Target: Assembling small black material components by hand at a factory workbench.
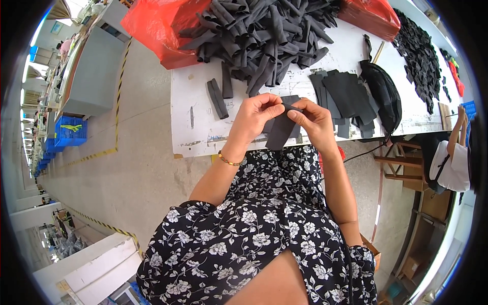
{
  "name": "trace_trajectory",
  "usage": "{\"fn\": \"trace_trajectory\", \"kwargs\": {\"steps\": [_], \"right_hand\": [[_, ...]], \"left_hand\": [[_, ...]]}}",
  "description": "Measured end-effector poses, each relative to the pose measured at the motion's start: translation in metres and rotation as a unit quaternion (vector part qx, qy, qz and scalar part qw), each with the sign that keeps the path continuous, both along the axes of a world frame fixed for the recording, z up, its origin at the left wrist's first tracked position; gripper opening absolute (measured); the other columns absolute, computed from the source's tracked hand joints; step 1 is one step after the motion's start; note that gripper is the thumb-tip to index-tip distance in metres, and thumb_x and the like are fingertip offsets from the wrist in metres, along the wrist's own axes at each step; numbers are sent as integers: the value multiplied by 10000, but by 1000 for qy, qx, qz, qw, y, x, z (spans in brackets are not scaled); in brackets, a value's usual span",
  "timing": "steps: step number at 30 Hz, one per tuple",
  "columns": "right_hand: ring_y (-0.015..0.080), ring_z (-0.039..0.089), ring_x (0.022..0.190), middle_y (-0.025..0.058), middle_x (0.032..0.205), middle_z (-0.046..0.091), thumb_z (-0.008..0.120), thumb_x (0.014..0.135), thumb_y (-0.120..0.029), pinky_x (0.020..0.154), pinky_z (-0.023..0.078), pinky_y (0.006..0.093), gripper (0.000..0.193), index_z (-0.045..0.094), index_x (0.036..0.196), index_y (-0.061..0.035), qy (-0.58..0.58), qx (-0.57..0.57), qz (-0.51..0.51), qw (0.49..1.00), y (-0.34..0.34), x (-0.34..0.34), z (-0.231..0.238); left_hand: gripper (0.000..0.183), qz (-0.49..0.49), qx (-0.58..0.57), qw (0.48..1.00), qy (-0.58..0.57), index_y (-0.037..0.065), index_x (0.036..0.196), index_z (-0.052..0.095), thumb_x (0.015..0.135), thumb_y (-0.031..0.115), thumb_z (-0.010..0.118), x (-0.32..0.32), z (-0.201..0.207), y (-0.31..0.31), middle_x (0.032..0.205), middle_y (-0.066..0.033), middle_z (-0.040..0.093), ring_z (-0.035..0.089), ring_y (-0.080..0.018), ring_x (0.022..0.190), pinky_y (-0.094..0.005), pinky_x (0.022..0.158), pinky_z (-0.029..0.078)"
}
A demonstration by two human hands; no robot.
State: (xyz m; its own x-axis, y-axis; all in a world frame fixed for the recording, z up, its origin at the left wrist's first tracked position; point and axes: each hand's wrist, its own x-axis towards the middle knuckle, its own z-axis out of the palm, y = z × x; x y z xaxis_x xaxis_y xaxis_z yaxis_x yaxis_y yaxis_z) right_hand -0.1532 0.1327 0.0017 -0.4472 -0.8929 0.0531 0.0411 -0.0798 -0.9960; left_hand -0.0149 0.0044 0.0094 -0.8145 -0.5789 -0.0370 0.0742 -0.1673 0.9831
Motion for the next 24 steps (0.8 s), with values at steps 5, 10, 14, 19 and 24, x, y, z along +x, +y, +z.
{"fn": "trace_trajectory", "kwargs": {"steps": [5, 10, 14, 19, 24], "right_hand": [[35, 546, 752, -30, 813, 627, 706, 876, -132, 685, 440, 194, 154, 659, 933, 4, -19, 11, 4, 1000, 2, 1, 0], [43, 556, 745, -12, 822, 644, 698, 888, -171, 684, 455, 206, 199, 658, 961, 9, -45, 24, -30, 998, 2, 1, -3], [57, 558, 741, -2, 803, 643, 687, 897, -193, 680, 463, 218, 222, 659, 962, 18, -40, 3, -73, 997, -3, 6, -1], [37, 525, 729, -23, 772, 620, 667, 895, -129, 666, 437, 207, 142, 672, 917, 11, 83, 24, -94, 992, -14, -3, -1], [24, 511, 708, -31, 762, 620, 672, 912, -174, 648, 419, 180, 200, 676, 889, 25, 57, -21, -269, 961, -16, -30, 2]], "left_hand": [[175, -4, 23, 1000, 5, -4, 919, 677, 907, 169, 653, 0, -10, 4, 768, 29, 598, 498, -50, 696, -201, 636, 402], [287, 30, 194, 979, 51, -3, 910, 683, 958, 260, 578, -3, 1, 5, 780, 0, 639, 558, -74, 742, -219, 681, 436], [208, 22, 156, 987, 24, 2, 969, 676, 937, 200, 624, 3, -9, 8, 861, -22, 660, 598, -90, 821, -241, 719, 464], [218, -2, -178, 980, -88, -22, 962, 671, 899, 186, 659, -1, -9, -1, 773, -41, 682, 562, -60, 711, -250, 658, 471], [245, -66, -14, 987, -143, -47, 940, 653, 944, 192, 599, 24, 1, -23, 768, -89, 684, 653, -98, 627, -220, 542, 493]]}}
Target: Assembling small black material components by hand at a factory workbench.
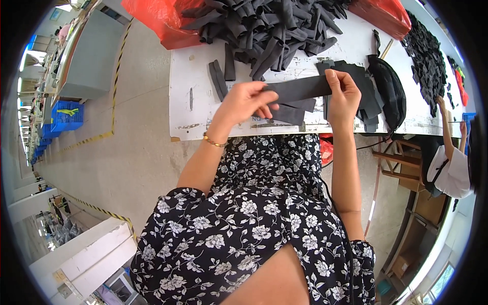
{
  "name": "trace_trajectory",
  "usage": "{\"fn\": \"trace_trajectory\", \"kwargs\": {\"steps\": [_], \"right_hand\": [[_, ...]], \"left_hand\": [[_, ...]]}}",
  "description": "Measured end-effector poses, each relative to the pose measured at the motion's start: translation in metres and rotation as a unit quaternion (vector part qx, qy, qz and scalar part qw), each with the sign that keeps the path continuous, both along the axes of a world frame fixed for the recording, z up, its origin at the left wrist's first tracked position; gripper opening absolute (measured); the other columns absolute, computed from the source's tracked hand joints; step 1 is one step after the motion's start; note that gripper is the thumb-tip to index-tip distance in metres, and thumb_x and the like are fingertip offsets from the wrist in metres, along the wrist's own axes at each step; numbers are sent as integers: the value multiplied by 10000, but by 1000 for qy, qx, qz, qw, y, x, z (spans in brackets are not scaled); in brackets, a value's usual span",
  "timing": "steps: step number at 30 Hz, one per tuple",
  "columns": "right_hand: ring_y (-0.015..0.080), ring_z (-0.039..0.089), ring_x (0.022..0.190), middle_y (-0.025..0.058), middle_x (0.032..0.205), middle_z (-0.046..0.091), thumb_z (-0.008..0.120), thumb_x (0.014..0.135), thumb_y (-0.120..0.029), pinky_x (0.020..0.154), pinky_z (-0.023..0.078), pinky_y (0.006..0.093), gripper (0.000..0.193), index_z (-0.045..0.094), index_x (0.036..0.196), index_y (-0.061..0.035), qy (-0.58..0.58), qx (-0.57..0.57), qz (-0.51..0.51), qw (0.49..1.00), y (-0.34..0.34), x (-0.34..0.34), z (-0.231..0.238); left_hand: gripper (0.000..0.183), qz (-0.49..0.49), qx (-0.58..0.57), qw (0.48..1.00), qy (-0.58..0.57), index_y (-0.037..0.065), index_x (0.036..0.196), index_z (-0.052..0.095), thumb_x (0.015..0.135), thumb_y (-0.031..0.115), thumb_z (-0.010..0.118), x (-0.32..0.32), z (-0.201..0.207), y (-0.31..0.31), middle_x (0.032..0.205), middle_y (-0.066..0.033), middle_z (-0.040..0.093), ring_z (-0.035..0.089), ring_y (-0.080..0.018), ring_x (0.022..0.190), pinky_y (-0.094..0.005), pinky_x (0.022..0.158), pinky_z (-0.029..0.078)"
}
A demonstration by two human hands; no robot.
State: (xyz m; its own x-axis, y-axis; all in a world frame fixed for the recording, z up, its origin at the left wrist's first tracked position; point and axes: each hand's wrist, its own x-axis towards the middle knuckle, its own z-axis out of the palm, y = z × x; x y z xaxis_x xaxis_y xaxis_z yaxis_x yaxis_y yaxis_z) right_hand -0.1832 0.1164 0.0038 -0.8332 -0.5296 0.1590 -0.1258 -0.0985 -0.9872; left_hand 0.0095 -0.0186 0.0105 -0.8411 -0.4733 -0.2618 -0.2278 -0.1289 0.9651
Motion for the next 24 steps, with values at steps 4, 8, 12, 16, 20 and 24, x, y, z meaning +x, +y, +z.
{"fn": "trace_trajectory", "kwargs": {"steps": [4, 8, 12, 16, 20, 24], "right_hand": [[28, 478, 652, -40, 707, 579, 668, 908, -219, 574, 415, 205, 235, 671, 876, 14, -13, 37, -27, 999, -8, 16, -6], [40, 486, 617, -26, 694, 572, 662, 905, -253, 523, 415, 213, 264, 672, 876, 9, -79, 118, 7, 990, 9, 5, -46], [101, 522, 617, 49, 795, 583, 683, 885, -260, 531, 432, 250, 272, 679, 892, 12, -21, 232, -13, 972, 30, -2, -99], [175, 539, 636, 98, 802, 592, 692, 875, -249, 628, 459, 307, 260, 672, 914, 7, 122, 287, -50, 949, 26, 6, -99], [130, 526, 650, 53, 738, 617, 682, 883, -206, 620, 446, 280, 221, 659, 898, 13, 58, 253, -37, 965, 21, 2, -93], [60, 484, 661, -15, 735, 597, 675, 887, -149, 599, 401, 214, 173, 656, 904, 23, 67, 191, 12, 979, 5, -3, -65]], "left_hand": [[270, 139, -10, 988, 67, -55, 936, 639, 927, 215, 628, -6, -9, -15, 745, -92, 685, 678, -132, 602, -198, 496, 489], [291, 175, -227, 958, -24, -3, 894, 675, 863, 285, 697, -18, -68, -15, 705, -100, 661, 645, -149, 609, -280, 558, 490], [234, 194, -353, 915, -27, 27, 797, 667, 803, 252, 731, -26, -96, 4, 801, -79, 617, 594, -215, 666, -326, 629, 483], [212, 195, -381, 902, -58, 30, 868, 662, 792, 213, 736, -26, -103, 14, 821, -77, 629, 595, -211, 670, -322, 639, 490], [257, 227, -291, 929, -33, 19, 980, 633, 796, 163, 740, -26, -96, 17, 800, -66, 636, 590, -178, 664, -303, 633, 494], [279, 290, -227, 929, 23, 11, 1022, 636, 805, 154, 737, -16, -81, 13, 777, -50, 641, 588, -152, 665, -283, 634, 498]]}}
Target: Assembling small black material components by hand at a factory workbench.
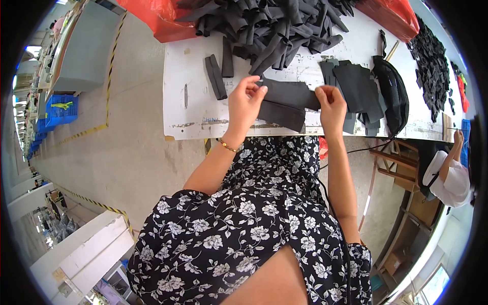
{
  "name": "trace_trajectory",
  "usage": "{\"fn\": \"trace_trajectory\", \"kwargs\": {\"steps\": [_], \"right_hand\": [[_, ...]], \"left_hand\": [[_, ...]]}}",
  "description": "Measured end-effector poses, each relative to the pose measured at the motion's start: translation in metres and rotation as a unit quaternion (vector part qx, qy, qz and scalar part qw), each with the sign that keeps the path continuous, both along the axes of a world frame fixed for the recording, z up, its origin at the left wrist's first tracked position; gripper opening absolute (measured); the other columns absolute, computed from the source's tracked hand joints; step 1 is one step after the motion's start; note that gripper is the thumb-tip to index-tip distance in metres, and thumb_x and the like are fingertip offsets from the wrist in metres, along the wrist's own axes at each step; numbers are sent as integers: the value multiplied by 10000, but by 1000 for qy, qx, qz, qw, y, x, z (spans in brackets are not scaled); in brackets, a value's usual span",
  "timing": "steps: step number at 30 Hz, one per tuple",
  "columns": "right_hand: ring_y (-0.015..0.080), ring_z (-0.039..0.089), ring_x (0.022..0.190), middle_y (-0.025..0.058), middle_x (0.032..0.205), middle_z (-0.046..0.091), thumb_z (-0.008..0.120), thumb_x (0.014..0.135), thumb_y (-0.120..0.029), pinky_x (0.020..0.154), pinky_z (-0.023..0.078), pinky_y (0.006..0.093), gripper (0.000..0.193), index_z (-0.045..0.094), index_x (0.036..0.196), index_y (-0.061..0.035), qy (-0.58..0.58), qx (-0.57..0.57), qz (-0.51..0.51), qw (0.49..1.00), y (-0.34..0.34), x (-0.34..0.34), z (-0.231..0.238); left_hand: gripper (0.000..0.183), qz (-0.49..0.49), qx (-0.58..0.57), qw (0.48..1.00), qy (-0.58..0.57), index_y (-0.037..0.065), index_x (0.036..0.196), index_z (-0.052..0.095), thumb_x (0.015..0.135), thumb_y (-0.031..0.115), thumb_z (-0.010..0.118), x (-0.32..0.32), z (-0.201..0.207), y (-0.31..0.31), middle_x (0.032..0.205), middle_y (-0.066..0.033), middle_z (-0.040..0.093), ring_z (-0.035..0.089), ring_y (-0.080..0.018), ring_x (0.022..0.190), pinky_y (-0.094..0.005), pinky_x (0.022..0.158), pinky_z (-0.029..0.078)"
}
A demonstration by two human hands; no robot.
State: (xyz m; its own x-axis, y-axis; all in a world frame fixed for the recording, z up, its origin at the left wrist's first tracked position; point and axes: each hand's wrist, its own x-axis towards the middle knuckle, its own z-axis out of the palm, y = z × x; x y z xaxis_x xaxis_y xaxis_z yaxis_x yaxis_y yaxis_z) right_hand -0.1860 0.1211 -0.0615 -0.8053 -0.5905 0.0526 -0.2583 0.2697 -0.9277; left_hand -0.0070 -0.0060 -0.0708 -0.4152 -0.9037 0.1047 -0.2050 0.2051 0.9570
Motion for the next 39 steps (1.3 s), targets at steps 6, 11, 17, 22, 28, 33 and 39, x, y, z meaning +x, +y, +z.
{"fn": "trace_trajectory", "kwargs": {"steps": [6, 11, 17, 22, 28, 33, 39], "right_hand": [[318, 567, 896, 130, 959, 652, 647, 824, -141, 786, 473, 425, 159, 717, 960, -100, 261, 121, 149, 946, -26, -22, -29], [335, 554, 926, 130, 974, 638, 641, 835, -136, 808, 463, 430, 191, 698, 1008, -80, 292, 91, 244, 920, -30, -23, -31], [339, 554, 951, 140, 1029, 611, 670, 839, -155, 817, 459, 434, 265, 654, 1088, -66, 327, 104, 210, 915, -1, 2, -22], [355, 566, 926, 154, 1037, 606, 662, 862, -149, 812, 466, 423, 237, 641, 1075, -47, 330, 50, 86, 939, 8, -23, -4], [311, 568, 985, 125, 1067, 611, 649, 862, -267, 795, 477, 413, 277, 640, 1048, -63, 423, 274, -69, 861, 21, -82, -10], [250, 551, 944, 98, 1004, 590, 594, 868, -220, 743, 476, 363, 274, 642, 1002, 14, 557, 419, 73, 714, 7, -86, -29], [248, 579, 892, 113, 916, 606, 566, 796, -98, 713, 501, 342, 141, 650, 874, -14, 588, 415, 127, 683, 0, -80, -38]], "left_hand": [[342, -29, -59, 987, -146, 26, 1100, 643, 805, 159, 753, 12, -19, -18, 906, -60, 657, 604, -123, 782, -267, 717, 506], [441, -52, 33, 994, -88, 30, 1158, 599, 768, 153, 765, 17, -42, -13, 953, -103, 649, 635, -197, 806, -317, 732, 526], [194, 85, -109, 990, -28, 45, 1012, 641, 864, 164, 678, 4, -18, -20, 877, -75, 633, 584, -173, 684, -299, 630, 488], [192, 59, -158, 984, 50, 51, 987, 682, 921, 225, 632, -20, 18, -69, 880, -83, 635, 598, -168, 710, -273, 632, 480], [230, -65, -55, 994, -66, 21, 1001, 683, 846, 190, 678, -42, -4, -90, 891, -113, 694, 678, -194, 779, -293, 729, 517], [281, -42, 32, 998, -36, -2, 1037, 681, 796, 138, 718, -48, -17, -80, 868, -118, 715, 680, -178, 759, -286, 721, 526], [328, -80, 208, 974, 32, -49, 1113, 644, 833, 110, 709, -42, -8, -66, 906, -66, 695, 643, -114, 767, -259, 664, 521]]}}
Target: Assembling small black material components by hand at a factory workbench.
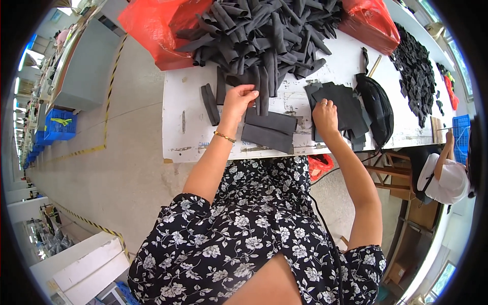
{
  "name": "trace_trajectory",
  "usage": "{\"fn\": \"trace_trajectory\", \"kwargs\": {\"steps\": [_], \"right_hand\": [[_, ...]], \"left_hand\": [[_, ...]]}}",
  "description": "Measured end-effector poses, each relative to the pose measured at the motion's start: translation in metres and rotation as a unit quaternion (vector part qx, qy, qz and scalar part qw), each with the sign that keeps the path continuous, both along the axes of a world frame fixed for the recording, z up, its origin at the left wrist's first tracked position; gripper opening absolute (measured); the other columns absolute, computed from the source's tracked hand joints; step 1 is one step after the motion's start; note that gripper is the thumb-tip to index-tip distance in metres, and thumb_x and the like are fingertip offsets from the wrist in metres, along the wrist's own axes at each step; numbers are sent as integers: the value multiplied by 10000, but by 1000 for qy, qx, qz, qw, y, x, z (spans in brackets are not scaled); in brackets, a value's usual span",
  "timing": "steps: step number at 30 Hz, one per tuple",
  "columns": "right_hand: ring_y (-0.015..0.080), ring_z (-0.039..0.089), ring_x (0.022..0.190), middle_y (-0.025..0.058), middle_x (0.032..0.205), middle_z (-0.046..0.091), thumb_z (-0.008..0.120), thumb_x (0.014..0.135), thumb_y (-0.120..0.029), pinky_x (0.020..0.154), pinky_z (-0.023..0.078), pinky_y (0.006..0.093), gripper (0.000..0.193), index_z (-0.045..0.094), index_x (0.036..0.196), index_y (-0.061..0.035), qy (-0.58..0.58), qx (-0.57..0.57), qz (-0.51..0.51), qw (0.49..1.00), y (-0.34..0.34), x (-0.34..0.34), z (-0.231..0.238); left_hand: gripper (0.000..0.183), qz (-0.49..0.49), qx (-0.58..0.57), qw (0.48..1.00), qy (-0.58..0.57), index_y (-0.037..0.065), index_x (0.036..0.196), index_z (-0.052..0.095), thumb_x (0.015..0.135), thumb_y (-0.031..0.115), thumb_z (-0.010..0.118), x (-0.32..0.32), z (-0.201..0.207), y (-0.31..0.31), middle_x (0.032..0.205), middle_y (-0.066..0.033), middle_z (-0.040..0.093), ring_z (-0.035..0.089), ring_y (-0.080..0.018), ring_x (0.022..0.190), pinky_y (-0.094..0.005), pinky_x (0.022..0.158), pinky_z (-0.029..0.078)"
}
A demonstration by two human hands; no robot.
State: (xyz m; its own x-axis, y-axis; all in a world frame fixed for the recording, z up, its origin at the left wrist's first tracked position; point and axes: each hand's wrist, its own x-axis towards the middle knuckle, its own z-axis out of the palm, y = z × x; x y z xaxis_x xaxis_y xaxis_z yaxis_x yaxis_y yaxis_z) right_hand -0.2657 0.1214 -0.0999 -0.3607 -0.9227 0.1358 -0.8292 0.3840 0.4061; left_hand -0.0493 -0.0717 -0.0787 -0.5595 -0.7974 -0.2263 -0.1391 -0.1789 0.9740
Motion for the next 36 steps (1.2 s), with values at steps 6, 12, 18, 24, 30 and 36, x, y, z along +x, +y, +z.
{"fn": "trace_trajectory", "kwargs": {"steps": [6, 12, 18, 24, 30, 36], "right_hand": [[236, 593, 887, 94, 968, 595, 556, 830, -118, 706, 510, 336, 101, 565, 914, -63, -8, -114, 7, 993, 8, -8, 22], [285, 582, 897, 121, 898, 603, 500, 866, -66, 768, 478, 397, 103, 502, 967, -46, -97, -118, 31, 988, 22, -16, 13], [275, 570, 897, 106, 914, 618, 539, 815, -69, 774, 445, 397, 88, 543, 901, -86, -155, -127, 54, 978, 36, -10, 30], [252, 556, 909, 62, 916, 604, 672, 722, -87, 772, 435, 387, 141, 566, 812, -104, -199, -190, 145, 950, 52, -10, 10], [315, 604, 889, 109, 934, 645, 664, 765, -45, 794, 481, 405, 112, 629, 871, -39, -365, -245, 152, 885, 56, -19, 17], [266, 596, 732, 142, 834, 619, 607, 888, -47, 697, 479, 341, 177, 569, 1057, -6, -400, -468, -6, 788, 30, -4, 79]], "left_hand": [[268, -45, 230, 964, 123, -12, 1144, 620, 905, 107, 626, 23, -1, 6, 1003, -64, 673, 643, -140, 847, -308, 751, 530], [152, -45, 315, 919, 233, -30, 1014, 621, 935, 91, 572, 33, 7, 23, 1035, -139, 670, 660, -268, 976, -437, 914, 531], [135, 37, 305, 915, 262, -13, 1000, 623, 898, 75, 633, 36, 14, 32, 946, -133, 680, 680, -239, 851, -395, 820, 573], [96, 28, 391, 869, 302, 0, 965, 621, 898, 66, 641, 27, 27, 40, 918, -101, 673, 664, -199, 866, -417, 864, 566], [131, 23, 418, 847, 327, -6, 1001, 588, 906, 73, 632, 23, 33, 41, 944, -111, 647, 647, -245, 943, -468, 900, 545], [197, 8, 341, 889, 306, -31, 1038, 541, 952, 143, 575, 22, 49, 50, 1080, -188, 640, 657, -363, 969, -463, 814, 589]]}}
